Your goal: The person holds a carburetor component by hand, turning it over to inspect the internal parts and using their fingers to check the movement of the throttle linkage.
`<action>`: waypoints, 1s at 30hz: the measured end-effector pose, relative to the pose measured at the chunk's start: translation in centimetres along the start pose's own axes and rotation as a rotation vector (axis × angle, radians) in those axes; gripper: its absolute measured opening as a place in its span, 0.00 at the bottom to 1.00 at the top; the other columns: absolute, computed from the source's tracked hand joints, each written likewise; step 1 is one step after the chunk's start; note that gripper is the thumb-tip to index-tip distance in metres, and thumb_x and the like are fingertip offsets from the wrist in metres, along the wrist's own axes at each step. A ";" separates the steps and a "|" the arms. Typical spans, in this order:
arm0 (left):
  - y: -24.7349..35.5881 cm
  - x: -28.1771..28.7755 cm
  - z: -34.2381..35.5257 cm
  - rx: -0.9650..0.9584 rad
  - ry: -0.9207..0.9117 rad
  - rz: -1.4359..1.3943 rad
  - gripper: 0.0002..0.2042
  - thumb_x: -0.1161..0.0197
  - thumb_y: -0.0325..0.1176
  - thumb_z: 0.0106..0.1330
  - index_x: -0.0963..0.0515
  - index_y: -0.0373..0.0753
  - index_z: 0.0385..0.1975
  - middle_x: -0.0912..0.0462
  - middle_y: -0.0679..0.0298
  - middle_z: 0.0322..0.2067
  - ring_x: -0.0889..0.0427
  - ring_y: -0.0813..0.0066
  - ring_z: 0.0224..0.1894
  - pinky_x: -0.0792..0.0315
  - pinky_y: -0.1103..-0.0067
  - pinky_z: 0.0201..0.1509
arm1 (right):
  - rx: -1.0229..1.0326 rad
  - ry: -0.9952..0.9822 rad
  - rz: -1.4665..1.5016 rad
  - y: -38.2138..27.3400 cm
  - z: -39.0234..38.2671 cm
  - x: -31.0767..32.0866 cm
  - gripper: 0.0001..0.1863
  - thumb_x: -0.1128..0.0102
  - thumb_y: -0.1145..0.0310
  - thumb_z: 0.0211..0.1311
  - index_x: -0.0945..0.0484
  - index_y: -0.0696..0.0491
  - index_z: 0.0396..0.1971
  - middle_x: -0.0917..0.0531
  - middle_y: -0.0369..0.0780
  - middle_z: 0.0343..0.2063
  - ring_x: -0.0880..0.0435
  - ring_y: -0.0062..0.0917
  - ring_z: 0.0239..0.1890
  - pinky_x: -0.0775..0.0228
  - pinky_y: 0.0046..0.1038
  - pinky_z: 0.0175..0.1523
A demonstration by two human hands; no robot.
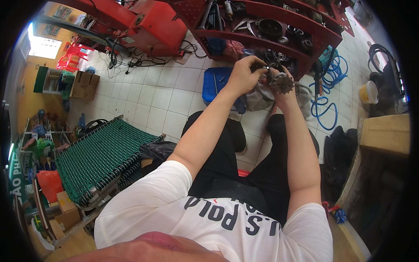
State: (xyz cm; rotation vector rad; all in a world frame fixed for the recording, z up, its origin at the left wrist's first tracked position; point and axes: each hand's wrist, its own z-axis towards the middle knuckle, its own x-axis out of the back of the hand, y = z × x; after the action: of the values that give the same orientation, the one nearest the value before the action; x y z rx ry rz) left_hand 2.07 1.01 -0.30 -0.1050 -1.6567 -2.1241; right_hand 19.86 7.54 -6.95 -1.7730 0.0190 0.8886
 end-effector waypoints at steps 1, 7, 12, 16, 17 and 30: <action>-0.2 0.2 -0.1 -0.001 0.007 0.007 0.09 0.28 0.25 0.63 0.15 0.32 0.42 0.13 0.55 0.37 0.13 0.68 0.39 0.21 0.74 0.46 | 0.000 -0.010 0.003 -0.1 0.1 -0.5 0.17 0.48 0.70 0.78 0.29 0.57 0.61 0.15 0.40 0.47 0.14 0.24 0.45 0.23 0.41 0.67; -0.2 0.5 -0.4 0.135 0.003 -0.076 0.14 0.26 0.29 0.61 0.16 0.32 0.46 0.11 0.56 0.40 0.14 0.71 0.40 0.21 0.74 0.49 | -0.006 0.027 -0.058 -0.9 -0.8 -2.3 0.17 0.46 0.79 0.72 0.28 0.59 0.59 0.15 0.43 0.46 0.10 0.27 0.40 0.14 0.34 0.54; -0.2 0.7 0.1 0.192 -0.037 -0.059 0.15 0.25 0.31 0.61 0.15 0.32 0.45 0.10 0.56 0.39 0.14 0.72 0.41 0.22 0.74 0.50 | 0.175 -0.049 -0.378 0.6 -0.4 -0.7 0.12 0.44 0.76 0.72 0.25 0.56 0.53 0.19 0.38 0.43 0.17 0.21 0.42 0.17 0.33 0.53; -0.8 0.5 0.1 0.180 -0.055 -0.117 0.17 0.24 0.33 0.60 0.16 0.33 0.46 0.11 0.57 0.39 0.13 0.72 0.41 0.21 0.74 0.49 | 0.469 -0.118 -0.969 0.9 -0.1 0.2 0.13 0.42 0.80 0.70 0.25 0.56 0.52 0.19 0.37 0.42 0.17 0.19 0.42 0.17 0.27 0.51; -1.2 0.6 0.0 0.161 -0.046 -0.145 0.17 0.24 0.33 0.59 0.16 0.33 0.46 0.11 0.56 0.39 0.13 0.71 0.39 0.20 0.74 0.47 | 0.480 -0.135 -1.008 0.9 -0.2 -0.3 0.13 0.42 0.80 0.69 0.24 0.57 0.52 0.19 0.37 0.42 0.17 0.19 0.41 0.17 0.26 0.51; -0.9 0.4 -0.6 0.727 -0.440 -0.770 0.25 0.33 0.53 0.71 0.25 0.44 0.59 0.16 0.62 0.49 0.13 0.73 0.41 0.17 0.71 0.42 | 0.372 0.233 -1.177 -2.2 -0.8 -3.4 0.22 0.31 0.68 0.58 0.21 0.56 0.52 0.13 0.54 0.39 0.12 0.48 0.45 0.23 0.38 0.51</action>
State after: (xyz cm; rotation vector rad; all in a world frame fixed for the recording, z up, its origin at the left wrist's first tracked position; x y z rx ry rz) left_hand 1.46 0.49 -1.10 0.3720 -3.0074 -1.8610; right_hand 18.81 6.44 -3.13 -1.2013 -0.6063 -0.1749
